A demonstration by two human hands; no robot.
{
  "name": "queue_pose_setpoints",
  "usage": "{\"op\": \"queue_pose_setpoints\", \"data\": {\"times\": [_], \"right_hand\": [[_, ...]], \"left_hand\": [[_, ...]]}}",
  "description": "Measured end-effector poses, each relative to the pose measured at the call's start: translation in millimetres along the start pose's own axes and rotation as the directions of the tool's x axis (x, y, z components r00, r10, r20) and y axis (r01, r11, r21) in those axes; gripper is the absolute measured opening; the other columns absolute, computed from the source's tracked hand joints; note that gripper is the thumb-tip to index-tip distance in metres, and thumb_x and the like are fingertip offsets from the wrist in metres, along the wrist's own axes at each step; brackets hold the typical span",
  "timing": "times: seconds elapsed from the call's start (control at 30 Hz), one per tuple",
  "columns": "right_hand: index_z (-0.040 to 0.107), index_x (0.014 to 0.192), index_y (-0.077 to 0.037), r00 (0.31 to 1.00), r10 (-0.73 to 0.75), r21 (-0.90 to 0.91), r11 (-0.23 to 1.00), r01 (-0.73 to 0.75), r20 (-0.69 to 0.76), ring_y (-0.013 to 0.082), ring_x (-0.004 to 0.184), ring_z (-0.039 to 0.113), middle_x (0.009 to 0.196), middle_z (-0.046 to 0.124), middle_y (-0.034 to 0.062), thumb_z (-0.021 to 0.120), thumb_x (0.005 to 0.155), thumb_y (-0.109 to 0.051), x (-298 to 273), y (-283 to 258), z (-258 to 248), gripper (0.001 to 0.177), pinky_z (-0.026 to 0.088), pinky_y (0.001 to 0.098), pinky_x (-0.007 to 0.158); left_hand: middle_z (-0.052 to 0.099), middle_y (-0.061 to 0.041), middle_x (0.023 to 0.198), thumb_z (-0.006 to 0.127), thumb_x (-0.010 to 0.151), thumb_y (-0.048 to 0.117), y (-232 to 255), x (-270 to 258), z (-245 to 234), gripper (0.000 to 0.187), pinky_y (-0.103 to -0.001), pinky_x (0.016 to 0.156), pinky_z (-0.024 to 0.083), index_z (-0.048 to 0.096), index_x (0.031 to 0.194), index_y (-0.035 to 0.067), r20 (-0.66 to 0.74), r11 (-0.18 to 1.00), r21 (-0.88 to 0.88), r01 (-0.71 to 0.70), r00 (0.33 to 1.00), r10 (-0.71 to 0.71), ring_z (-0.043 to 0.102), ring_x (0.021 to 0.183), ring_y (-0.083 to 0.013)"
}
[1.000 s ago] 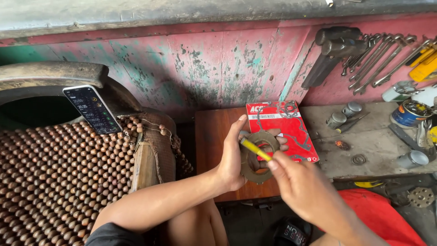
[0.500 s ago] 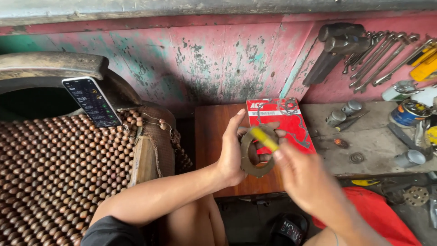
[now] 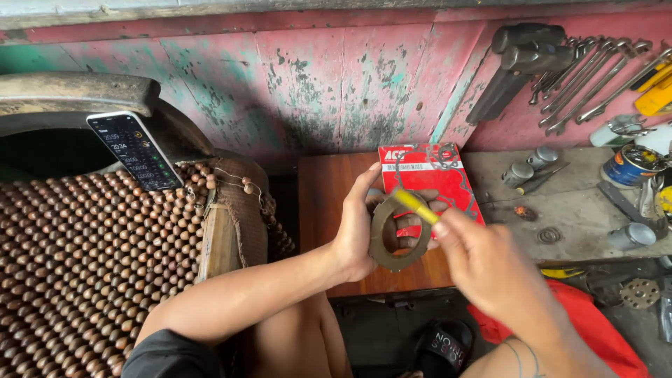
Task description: The person holds a circular metal mechanical part in their left hand and uses a yellow-handled brush in their right hand to scrub the surface. The person rotates the part to clean different sections while sitting in a workshop environment.
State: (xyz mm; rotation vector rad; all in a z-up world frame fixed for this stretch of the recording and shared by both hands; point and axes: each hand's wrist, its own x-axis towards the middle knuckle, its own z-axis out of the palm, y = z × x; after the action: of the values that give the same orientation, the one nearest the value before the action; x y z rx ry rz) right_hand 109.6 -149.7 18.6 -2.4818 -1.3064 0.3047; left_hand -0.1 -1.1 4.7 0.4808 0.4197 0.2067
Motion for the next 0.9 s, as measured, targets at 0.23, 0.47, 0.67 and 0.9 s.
{"op": "queue_pose_setpoints", "data": {"times": [0.23, 0.47, 0.67, 0.9], "right_hand": [[0.063, 0.088, -0.021, 1.000, -0.014, 0.036, 0.999, 0.014, -0.009, 0.0363, 0.051, 0.060, 0.053, 0.056, 0.0100, 0.046, 0.103, -0.043, -2.5, 12.9, 6.2, 0.032, 0.043, 0.0426, 0.059], [0.063, 0.087, -0.019, 0.997, -0.075, 0.112, 0.991, 0.074, 0.007, 0.0365, 0.059, 0.062, 0.059, 0.064, 0.0095, 0.048, 0.103, -0.038, -6.1, 10.1, 5.7, 0.029, 0.043, 0.0438, 0.061], [0.060, 0.086, -0.020, 0.991, -0.108, 0.152, 0.984, 0.094, 0.084, 0.0263, 0.061, 0.059, 0.058, 0.059, 0.0042, 0.047, 0.103, -0.040, -11.8, 8.9, 11.1, 0.029, 0.044, 0.0401, 0.064], [0.064, 0.106, -0.020, 0.978, -0.203, 0.155, 0.969, 0.193, 0.053, 0.0383, 0.077, 0.067, 0.077, 0.073, 0.0091, 0.046, 0.103, -0.036, -17.9, -7.3, 15.3, 0.025, 0.047, 0.0448, 0.070]], "left_hand": [[0.072, -0.025, 0.117, 0.040, 0.099, 0.062, 0.8, -0.2, -2.8, 0.075, -0.053, 0.090, 0.058, 0.068, 0.123, -0.002, 0.066, 0.999, 0.041, 0.018, 0.998, -0.021, 0.071, 0.101, -0.0342], [0.073, -0.022, 0.116, 0.039, 0.096, 0.064, 0.3, 0.0, -2.7, 0.079, -0.045, 0.087, 0.055, 0.069, 0.125, -0.003, 0.098, 0.997, 0.078, -0.007, 0.995, -0.001, 0.071, 0.101, -0.0334], [0.069, -0.027, 0.124, 0.036, 0.096, 0.064, 0.4, 2.4, -6.0, 0.085, -0.042, 0.093, 0.055, 0.064, 0.134, -0.006, 0.136, 0.998, 0.058, -0.003, 0.991, -0.005, 0.069, 0.108, -0.0343], [0.069, -0.028, 0.123, 0.036, 0.095, 0.061, 3.8, -3.1, -0.1, 0.084, -0.048, 0.106, 0.052, 0.063, 0.129, -0.011, 0.109, 1.000, 0.019, -0.024, 0.994, 0.022, 0.067, 0.114, -0.0360]]}}
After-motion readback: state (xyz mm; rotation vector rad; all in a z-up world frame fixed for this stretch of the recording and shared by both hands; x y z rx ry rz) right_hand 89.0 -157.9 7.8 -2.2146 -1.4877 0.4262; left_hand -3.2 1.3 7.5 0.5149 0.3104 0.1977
